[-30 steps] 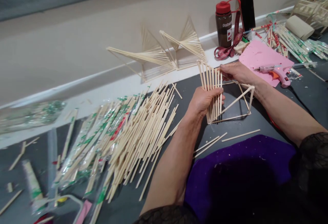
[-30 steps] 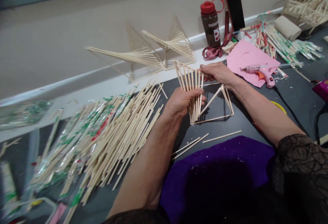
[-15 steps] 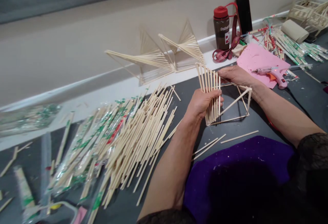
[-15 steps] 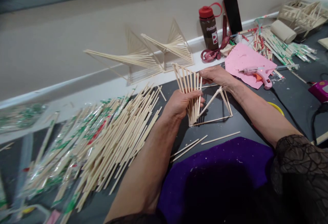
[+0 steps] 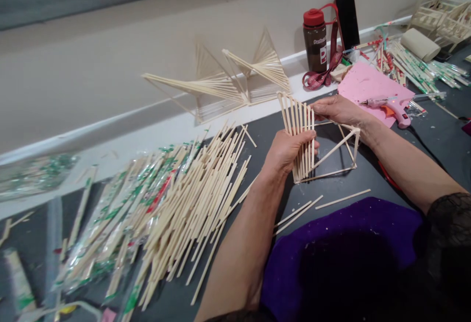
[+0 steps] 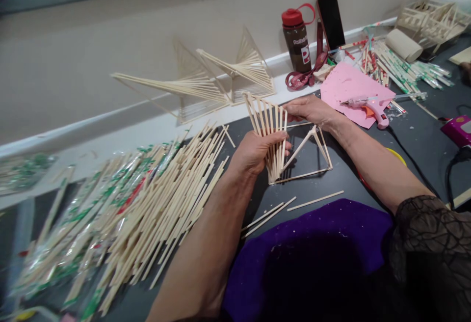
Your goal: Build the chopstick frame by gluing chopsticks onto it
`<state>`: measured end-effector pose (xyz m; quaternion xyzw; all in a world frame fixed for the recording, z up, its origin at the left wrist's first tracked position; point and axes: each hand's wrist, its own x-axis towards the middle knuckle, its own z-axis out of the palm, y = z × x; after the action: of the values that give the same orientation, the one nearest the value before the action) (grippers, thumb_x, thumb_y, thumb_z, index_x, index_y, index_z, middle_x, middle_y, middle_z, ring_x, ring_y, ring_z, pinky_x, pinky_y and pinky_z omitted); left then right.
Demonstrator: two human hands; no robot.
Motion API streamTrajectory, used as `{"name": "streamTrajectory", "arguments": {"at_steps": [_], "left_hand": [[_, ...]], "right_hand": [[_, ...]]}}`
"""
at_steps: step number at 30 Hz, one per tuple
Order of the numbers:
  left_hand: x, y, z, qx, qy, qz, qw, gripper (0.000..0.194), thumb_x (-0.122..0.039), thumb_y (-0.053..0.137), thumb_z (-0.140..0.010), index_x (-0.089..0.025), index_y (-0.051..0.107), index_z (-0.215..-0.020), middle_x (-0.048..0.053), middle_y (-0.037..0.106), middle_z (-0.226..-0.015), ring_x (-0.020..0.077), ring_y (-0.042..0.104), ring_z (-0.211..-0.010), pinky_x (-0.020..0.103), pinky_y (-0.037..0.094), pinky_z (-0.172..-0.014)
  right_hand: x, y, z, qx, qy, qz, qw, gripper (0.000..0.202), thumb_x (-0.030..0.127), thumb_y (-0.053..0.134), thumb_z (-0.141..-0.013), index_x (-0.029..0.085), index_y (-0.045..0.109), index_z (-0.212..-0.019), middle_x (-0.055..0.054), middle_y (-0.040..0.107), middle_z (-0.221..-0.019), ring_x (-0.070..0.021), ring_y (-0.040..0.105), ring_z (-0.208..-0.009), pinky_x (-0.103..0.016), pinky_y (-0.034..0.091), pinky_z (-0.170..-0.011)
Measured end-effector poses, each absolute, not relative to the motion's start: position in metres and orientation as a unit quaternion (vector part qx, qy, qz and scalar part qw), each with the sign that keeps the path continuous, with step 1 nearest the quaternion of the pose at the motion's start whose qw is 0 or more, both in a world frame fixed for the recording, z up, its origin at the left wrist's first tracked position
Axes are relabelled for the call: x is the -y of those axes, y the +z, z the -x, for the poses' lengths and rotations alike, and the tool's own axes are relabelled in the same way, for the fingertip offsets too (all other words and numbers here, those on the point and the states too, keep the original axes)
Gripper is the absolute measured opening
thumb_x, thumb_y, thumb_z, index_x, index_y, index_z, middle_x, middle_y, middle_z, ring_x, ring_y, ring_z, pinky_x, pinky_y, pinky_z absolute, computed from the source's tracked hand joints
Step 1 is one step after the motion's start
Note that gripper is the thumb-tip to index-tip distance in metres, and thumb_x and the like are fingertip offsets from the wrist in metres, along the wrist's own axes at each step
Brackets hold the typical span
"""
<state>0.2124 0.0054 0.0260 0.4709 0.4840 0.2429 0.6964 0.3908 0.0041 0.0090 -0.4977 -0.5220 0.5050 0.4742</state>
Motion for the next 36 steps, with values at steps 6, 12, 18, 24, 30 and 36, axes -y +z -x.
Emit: {"name": "streamTrajectory", "arguments": {"at_steps": [6,12,18,24,30,36], "left_hand": [[-0.0048,0.0265,-0.2122,-0.486,0.245,-0.474,0.692,0.007,-0.016,0.071,-0.065,-0.014,0.064,-0.066,0.002,0.064,-0.052,0.0129,0.059,-0.043,0.024,0.052,-0.047],[-0.0048,0.0276,-0.2133,-0.498,0.239,-0.475,0.685,0.008,-0.017,0.070,-0.067,-0.015,0.063,-0.066,0.003,0.065,-0.053,0.0133,0.059,-0.043,0.026,0.053,-0.049],[-0.0042,0.0257,-0.2128,-0.480,0.247,-0.466,0.701,0.007,-0.017,0.071,-0.068,-0.015,0.064,-0.069,0.004,0.064,-0.053,0.0153,0.061,-0.047,0.028,0.056,-0.053],[-0.0040,0.0249,-0.2130,-0.447,0.264,-0.462,0.719,0.010,-0.016,0.070,-0.068,-0.015,0.061,-0.065,0.004,0.063,-0.050,0.0136,0.059,-0.045,0.026,0.053,-0.049],[-0.0060,0.0227,-0.2107,-0.421,0.260,-0.465,0.734,0.010,-0.017,0.070,-0.068,-0.015,0.061,-0.065,0.004,0.063,-0.052,0.0135,0.058,-0.044,0.026,0.051,-0.048],[-0.0109,0.0227,-0.2051,-0.401,0.228,-0.485,0.743,0.015,-0.025,0.073,-0.071,-0.014,0.064,-0.071,0.005,0.066,-0.057,0.0150,0.061,-0.049,0.029,0.052,-0.055]], "right_hand": [[-0.0057,0.0068,-0.3911,0.515,0.513,0.491,0.481,0.022,0.033,0.069,-0.085,0.016,0.066,-0.071,0.000,0.064,-0.070,-0.0100,0.050,-0.065,-0.023,0.042,-0.061],[-0.0093,0.0054,-0.3910,0.519,0.505,0.491,0.484,0.019,0.031,0.070,-0.085,0.017,0.067,-0.072,0.001,0.063,-0.067,-0.0101,0.051,-0.064,-0.023,0.041,-0.060],[-0.0069,0.0063,-0.3914,0.520,0.490,0.507,0.482,0.019,0.033,0.070,-0.085,0.017,0.068,-0.074,0.000,0.063,-0.069,-0.0102,0.052,-0.064,-0.024,0.041,-0.060],[-0.0068,0.0019,-0.3949,0.519,0.494,0.493,0.494,0.023,0.041,0.074,-0.081,0.018,0.070,-0.079,-0.001,0.066,-0.074,-0.0126,0.056,-0.069,-0.026,0.046,-0.063],[-0.0021,0.0076,-0.3916,0.499,0.517,0.484,0.499,0.027,0.044,0.077,-0.076,0.017,0.071,-0.078,-0.002,0.067,-0.075,-0.0136,0.058,-0.068,-0.027,0.047,-0.062],[0.0001,0.0109,-0.3890,0.495,0.535,0.459,0.508,0.028,0.042,0.079,-0.075,0.016,0.069,-0.072,0.000,0.063,-0.066,-0.0108,0.054,-0.061,-0.025,0.044,-0.058]]}}
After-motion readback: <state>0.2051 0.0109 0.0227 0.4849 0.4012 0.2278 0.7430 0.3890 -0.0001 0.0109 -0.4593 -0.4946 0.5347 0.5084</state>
